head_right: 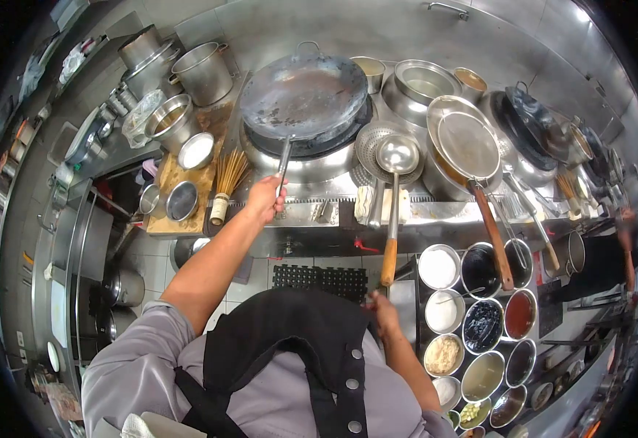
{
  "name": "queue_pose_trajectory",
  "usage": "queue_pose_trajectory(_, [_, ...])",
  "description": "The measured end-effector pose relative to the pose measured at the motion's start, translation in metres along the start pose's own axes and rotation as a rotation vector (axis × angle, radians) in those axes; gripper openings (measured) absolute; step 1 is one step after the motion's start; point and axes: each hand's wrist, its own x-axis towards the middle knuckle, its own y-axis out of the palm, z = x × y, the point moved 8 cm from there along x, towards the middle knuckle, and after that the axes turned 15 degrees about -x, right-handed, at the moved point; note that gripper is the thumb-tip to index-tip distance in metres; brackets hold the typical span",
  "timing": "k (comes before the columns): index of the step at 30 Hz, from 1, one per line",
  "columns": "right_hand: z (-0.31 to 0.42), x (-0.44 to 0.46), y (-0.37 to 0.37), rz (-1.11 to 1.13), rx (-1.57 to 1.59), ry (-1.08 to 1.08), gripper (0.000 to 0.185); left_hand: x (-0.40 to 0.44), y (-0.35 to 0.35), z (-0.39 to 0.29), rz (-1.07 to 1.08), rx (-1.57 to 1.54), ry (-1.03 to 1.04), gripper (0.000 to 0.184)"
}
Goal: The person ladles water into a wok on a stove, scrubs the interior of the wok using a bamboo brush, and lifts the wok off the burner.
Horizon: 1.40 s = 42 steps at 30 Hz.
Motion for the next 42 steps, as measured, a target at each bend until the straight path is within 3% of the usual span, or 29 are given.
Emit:
queue_pose_trajectory(1, [-0.023,0.006,-0.008,-0.063,-0.255,-0.054,0.039,-0.006,-0.007,-0.005,-0.016,0.015,0.048,0.028])
queue_pose_trajectory(3, [-0.063,0.000,-0.011,-0.040,-0.304,-0.102,0.036,-0.021,-0.030,-0.017,-0.045,0.090,0.130,0.026])
queue_pose_trajectory(6, [-0.068,-0.025,-0.010,-0.077,-0.407,-0.124,0.038,-0.028,-0.086,-0.057,-0.058,0.348,0.255,0.025])
queue_pose_trajectory(8, [-0.056,-0.042,-0.010,-0.113,-0.466,-0.134,0.039,-0.014,-0.116,-0.109,-0.133,0.850,0.524,0.033])
queue_pose_trajectory(10, [-0.026,-0.059,-0.010,-0.151,-0.514,-0.155,0.040,-0.011,-0.132,-0.157,-0.177,1.100,0.605,0.034])
queue_pose_trajectory(12, [0.005,-0.073,-0.009,-0.188,-0.543,-0.177,0.041,0.051,-0.177,-0.208,-0.190,1.514,0.987,0.033])
queue_pose_trajectory(13, [0.025,-0.080,-0.006,-0.205,-0.539,-0.187,0.041,0.060,-0.172,-0.214,-0.182,1.510,0.989,0.033])
queue_pose_trajectory(15, [0.056,-0.084,-0.004,-0.231,-0.476,-0.193,0.043,0.082,-0.187,-0.223,-0.266,0.957,0.652,0.029])
queue_pose_trajectory(17, [0.077,-0.074,0.001,-0.136,-0.014,-0.190,0.053,0.090,-0.194,-0.205,-0.326,0.398,0.310,0.025])
queue_pose_trajectory(18, [0.096,-0.068,0.003,-0.141,-0.013,-0.198,0.053,0.074,-0.171,-0.179,-0.257,0.251,0.408,0.035])
queue_pose_trajectory(20, [0.128,-0.062,0.030,0.079,0.388,-0.107,0.059,0.032,-0.132,-0.125,-0.110,0.350,0.396,0.029])
queue_pose_trajectory(23, [0.194,-0.073,0.062,0.076,0.562,-0.186,0.062,0.008,-0.120,-0.042,-0.085,0.361,0.262,0.028])
queue_pose_trajectory(24, [0.209,-0.073,0.069,0.068,0.613,-0.164,0.052,0.011,-0.118,-0.028,-0.026,0.348,0.260,0.027])
queue_pose_trajectory(26, [0.209,-0.043,0.057,0.329,0.714,-0.152,0.040,0.002,-0.110,-0.027,0.005,0.285,0.262,0.025])
queue_pose_trajectory(28, [0.232,-0.049,0.057,0.244,0.602,-0.175,0.033,0.014,-0.117,-0.033,0.033,0.320,0.269,0.024])
queue_pose_trajectory(30, [0.251,-0.068,0.062,-0.032,0.183,-0.206,0.039,0.025,-0.126,-0.053,0.035,0.347,0.420,0.023])
queue_pose_trajectory(31, [0.257,-0.066,0.065,-0.040,0.179,-0.208,0.039,0.024,-0.129,-0.067,-0.032,0.388,0.493,0.025])
queue_pose_trajectory(33, [0.289,-0.063,0.060,-0.256,-0.313,-0.370,0.051,0.023,-0.133,-0.081,-0.044,0.357,0.493,0.028])
queue_pose_trajectory(35, [0.337,-0.054,0.068,-0.436,-0.520,-0.440,0.067,0.023,-0.136,-0.089,-0.070,0.336,0.477,0.033])
queue_pose_trajectory(37, [0.390,-0.022,0.073,-0.610,-0.880,-0.615,0.068,0.020,-0.126,-0.092,-0.059,0.383,0.497,0.033])
queue_pose_trajectory(40, [0.434,0.014,0.079,-0.594,-0.895,-0.579,0.067,0.047,-0.126,-0.090,-0.045,0.501,0.566,0.033])
queue_pose_trajectory(42, [0.439,0.023,0.086,-0.463,-0.836,-0.534,0.069,0.054,-0.118,-0.100,-0.093,0.876,0.962,0.028])
